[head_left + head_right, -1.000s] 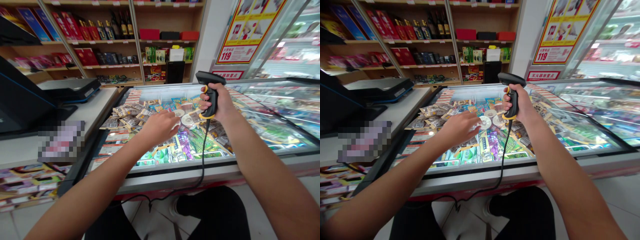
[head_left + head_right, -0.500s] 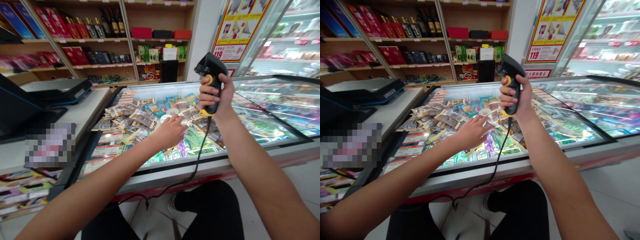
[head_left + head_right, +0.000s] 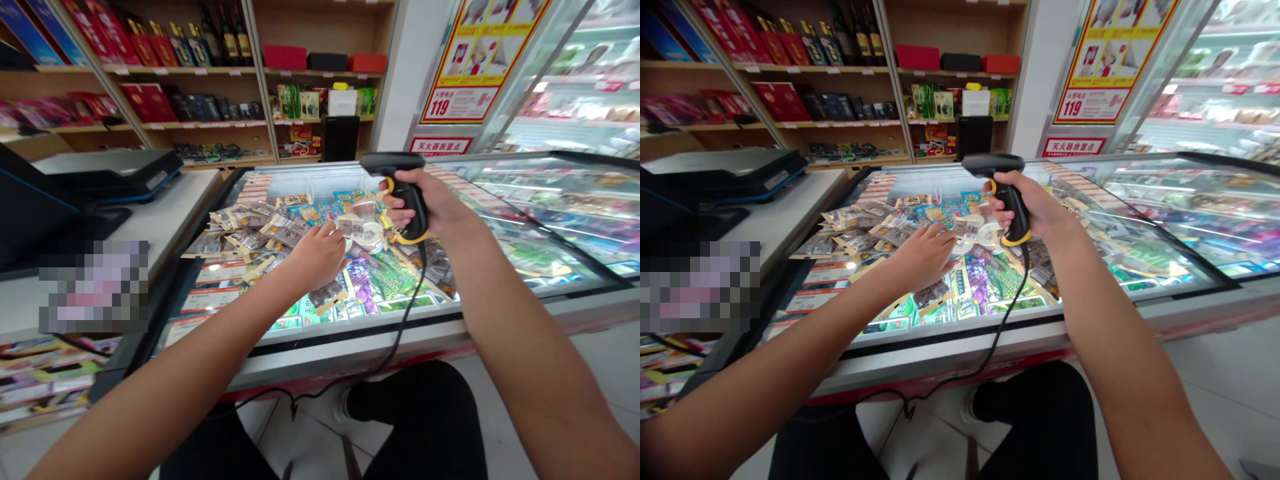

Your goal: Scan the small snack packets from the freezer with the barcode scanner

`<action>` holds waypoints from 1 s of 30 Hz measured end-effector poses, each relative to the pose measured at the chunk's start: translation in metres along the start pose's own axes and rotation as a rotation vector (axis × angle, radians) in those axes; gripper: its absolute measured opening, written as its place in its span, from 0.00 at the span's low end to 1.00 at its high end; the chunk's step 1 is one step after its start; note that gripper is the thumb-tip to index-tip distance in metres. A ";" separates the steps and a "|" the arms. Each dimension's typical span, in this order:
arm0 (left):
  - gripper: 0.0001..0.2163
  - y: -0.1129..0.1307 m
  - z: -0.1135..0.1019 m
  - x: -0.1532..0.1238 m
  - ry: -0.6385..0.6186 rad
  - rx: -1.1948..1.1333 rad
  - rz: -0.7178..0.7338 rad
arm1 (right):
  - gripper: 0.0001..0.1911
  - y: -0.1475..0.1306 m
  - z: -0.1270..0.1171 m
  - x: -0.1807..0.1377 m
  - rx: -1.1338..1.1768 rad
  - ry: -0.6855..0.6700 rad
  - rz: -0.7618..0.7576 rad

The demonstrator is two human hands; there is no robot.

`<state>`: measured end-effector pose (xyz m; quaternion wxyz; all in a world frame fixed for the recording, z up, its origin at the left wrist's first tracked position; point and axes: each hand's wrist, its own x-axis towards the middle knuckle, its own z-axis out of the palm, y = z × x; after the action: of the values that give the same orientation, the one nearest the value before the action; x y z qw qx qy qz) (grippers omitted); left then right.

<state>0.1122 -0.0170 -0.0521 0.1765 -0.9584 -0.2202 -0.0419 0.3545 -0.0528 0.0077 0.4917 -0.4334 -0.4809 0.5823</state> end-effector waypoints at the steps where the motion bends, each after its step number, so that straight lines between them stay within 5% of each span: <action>1: 0.22 0.001 0.000 -0.002 -0.035 0.013 -0.039 | 0.16 0.004 0.000 0.003 -0.021 0.011 0.073; 5: 0.26 0.006 0.004 -0.004 -0.109 -0.008 -0.180 | 0.17 0.020 -0.001 0.014 -0.144 0.077 0.227; 15: 0.34 0.005 0.007 0.003 -0.097 -0.079 -0.302 | 0.28 0.021 0.015 0.008 -0.241 -0.041 0.365; 23: 0.33 0.002 0.015 0.004 0.014 -0.069 -0.344 | 0.22 0.022 0.021 0.007 -0.171 0.010 0.368; 30: 0.36 0.005 0.013 0.005 -0.037 -0.051 -0.402 | 0.25 0.025 0.009 0.013 -0.116 -0.021 0.296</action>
<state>0.1190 -0.0141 -0.0647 0.1360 -0.9000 -0.4091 -0.0641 0.3402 -0.0420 -0.0156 0.3694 -0.5211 -0.4497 0.6243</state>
